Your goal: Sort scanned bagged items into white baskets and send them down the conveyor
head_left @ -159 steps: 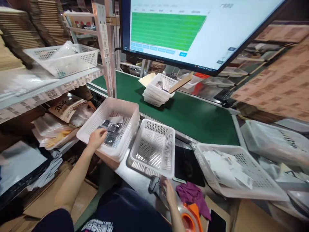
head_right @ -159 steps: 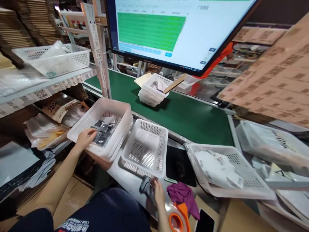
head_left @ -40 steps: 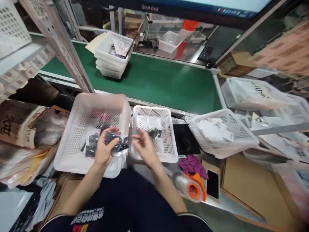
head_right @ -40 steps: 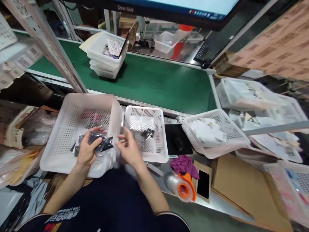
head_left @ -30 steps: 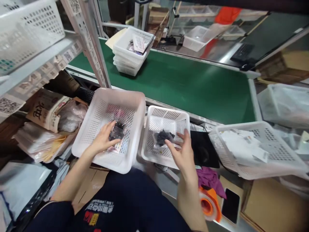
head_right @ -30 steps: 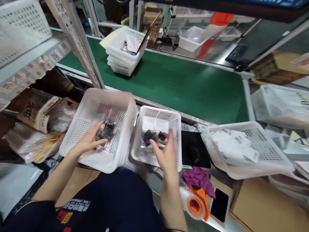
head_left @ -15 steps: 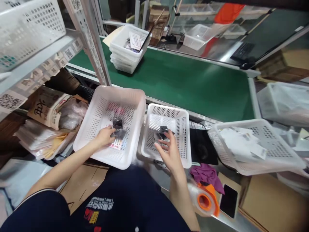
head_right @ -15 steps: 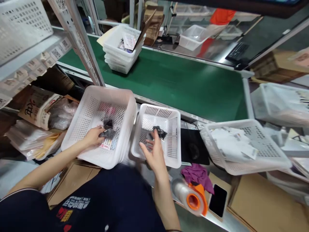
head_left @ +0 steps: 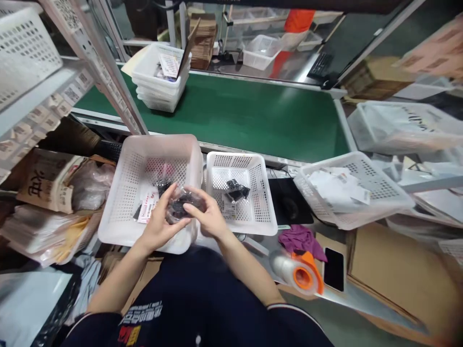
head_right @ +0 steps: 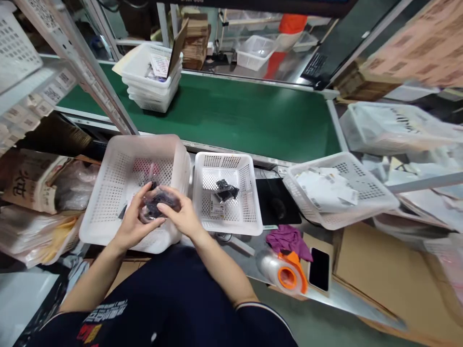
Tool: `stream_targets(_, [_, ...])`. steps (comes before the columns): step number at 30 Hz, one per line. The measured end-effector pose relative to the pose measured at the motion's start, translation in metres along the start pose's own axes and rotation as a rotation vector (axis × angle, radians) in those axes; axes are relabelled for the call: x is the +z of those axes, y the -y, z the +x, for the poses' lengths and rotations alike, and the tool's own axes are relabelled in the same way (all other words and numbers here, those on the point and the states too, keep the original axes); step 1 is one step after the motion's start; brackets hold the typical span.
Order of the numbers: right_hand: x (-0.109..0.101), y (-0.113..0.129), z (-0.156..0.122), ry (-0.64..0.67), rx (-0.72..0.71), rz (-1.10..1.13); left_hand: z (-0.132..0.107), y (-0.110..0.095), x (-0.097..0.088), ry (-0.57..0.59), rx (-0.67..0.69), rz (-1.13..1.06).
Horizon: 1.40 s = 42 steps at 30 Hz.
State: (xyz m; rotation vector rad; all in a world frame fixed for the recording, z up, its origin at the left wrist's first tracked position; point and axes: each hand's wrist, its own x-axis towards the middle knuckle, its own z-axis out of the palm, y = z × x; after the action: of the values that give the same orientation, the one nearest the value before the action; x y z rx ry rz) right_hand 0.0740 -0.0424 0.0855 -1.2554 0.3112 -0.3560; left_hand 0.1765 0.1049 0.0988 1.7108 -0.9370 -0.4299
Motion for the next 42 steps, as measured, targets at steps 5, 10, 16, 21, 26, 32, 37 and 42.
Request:
stream_targets(5, [-0.046,0.013,-0.029,-0.334,-0.061,-0.088,0.011,0.018,-0.027,-0.092,-0.177,-0.198])
stream_targets(10, [-0.127,0.007,-0.040,-0.853,-0.163,-0.375,0.047,0.064,-0.061,-0.061,-0.172,0.387])
stream_targets(16, [-0.182,-0.027,-0.045,-0.790,0.217,-0.832,0.067,0.109,-0.044,0.306,-0.257,0.781])
stream_targets(21, [-0.179,-0.052,-0.062,-0.705,0.284,-0.750,0.074,0.112,-0.052,0.169,-0.279,0.708])
stream_targets(26, [-0.148,-0.031,-0.060,-0.683,0.105,-0.535,0.083,0.063,-0.072,-0.261,-0.196,0.264])
stream_targets(32, [-0.051,0.007,-0.043,-0.155,-0.185,-0.278,0.056,-0.019,0.012,-0.157,-0.090,-0.029])
stream_targets(37, [-0.035,0.011,-0.044,-0.397,-0.205,-0.350,0.045,-0.024,0.063,0.111,-0.139,-0.503])
stream_targets(42, [-0.131,-0.015,-0.047,-0.723,-0.103,-0.495,0.049,0.020,-0.013,0.222,-0.167,-0.398])
